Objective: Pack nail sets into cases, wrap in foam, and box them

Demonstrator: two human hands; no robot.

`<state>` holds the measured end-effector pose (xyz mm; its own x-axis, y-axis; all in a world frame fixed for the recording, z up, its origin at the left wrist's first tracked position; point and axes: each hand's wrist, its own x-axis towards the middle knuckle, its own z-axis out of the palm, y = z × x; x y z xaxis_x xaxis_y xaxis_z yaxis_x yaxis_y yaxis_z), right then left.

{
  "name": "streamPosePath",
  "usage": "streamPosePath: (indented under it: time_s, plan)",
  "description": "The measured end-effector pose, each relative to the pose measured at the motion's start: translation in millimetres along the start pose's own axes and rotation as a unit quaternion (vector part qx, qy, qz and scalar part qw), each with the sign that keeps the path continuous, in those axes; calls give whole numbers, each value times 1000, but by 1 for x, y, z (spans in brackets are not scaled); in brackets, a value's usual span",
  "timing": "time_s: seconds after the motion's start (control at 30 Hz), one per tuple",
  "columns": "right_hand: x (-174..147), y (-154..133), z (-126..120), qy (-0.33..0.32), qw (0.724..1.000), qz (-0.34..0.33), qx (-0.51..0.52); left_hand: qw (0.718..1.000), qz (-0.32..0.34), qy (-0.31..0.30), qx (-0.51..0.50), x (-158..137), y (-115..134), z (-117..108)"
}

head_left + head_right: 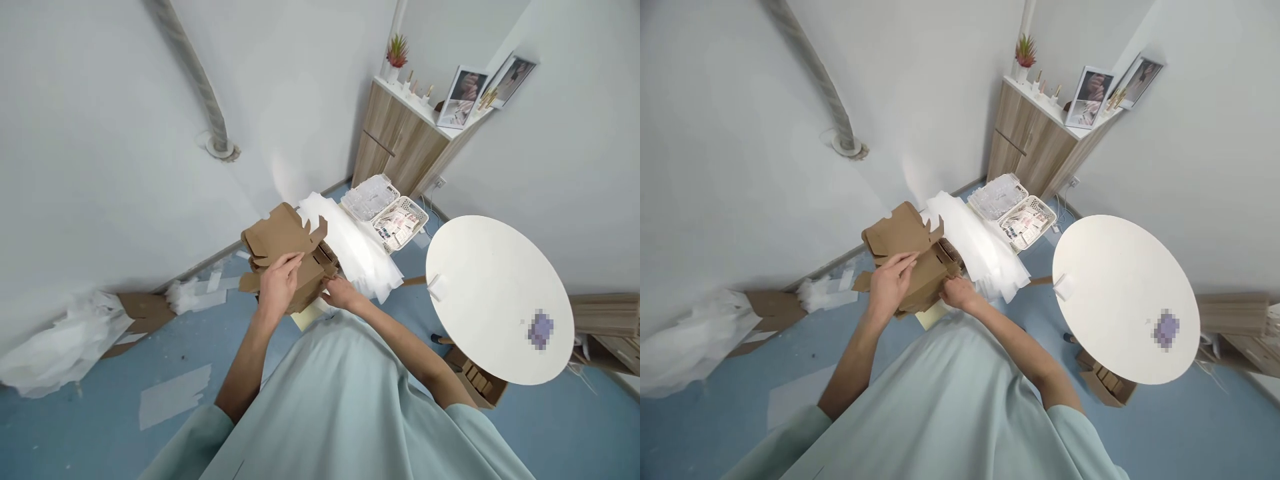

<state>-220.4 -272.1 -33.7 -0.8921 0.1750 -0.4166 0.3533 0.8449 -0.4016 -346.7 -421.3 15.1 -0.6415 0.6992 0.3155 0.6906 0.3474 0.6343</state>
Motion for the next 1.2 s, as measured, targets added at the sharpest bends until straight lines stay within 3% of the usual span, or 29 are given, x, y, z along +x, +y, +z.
streamPosePath:
  time_s: [0.13,0.23,0.33,0.4,0.53,0.7,0.87,1.03,1.13,1.2]
  plan:
    - [-31,16,-35,137,982,-27,127,993,88,80,-18,15,32,-17]
    - [-78,37,-82,295,924,-29,243,982,174,74,-22,27,61,-11]
    - [-137,58,-129,452,851,17,268,963,265,28,-23,39,93,12]
    - [-174,73,-150,507,819,47,265,945,325,-2,-25,47,116,34]
    - [-234,113,-155,564,773,139,256,902,428,-42,-44,57,169,91]
    - [-301,192,-118,587,695,279,307,846,516,-107,-84,54,239,186]
    - [-368,285,-50,561,632,411,341,795,553,-225,-111,30,290,308]
    - [-412,366,37,520,563,509,391,722,560,-399,-69,-16,321,431]
    - [-430,399,81,509,544,537,395,691,550,-465,-61,-47,330,485]
    - [-439,415,105,498,538,548,402,687,535,-488,-58,-65,333,512]
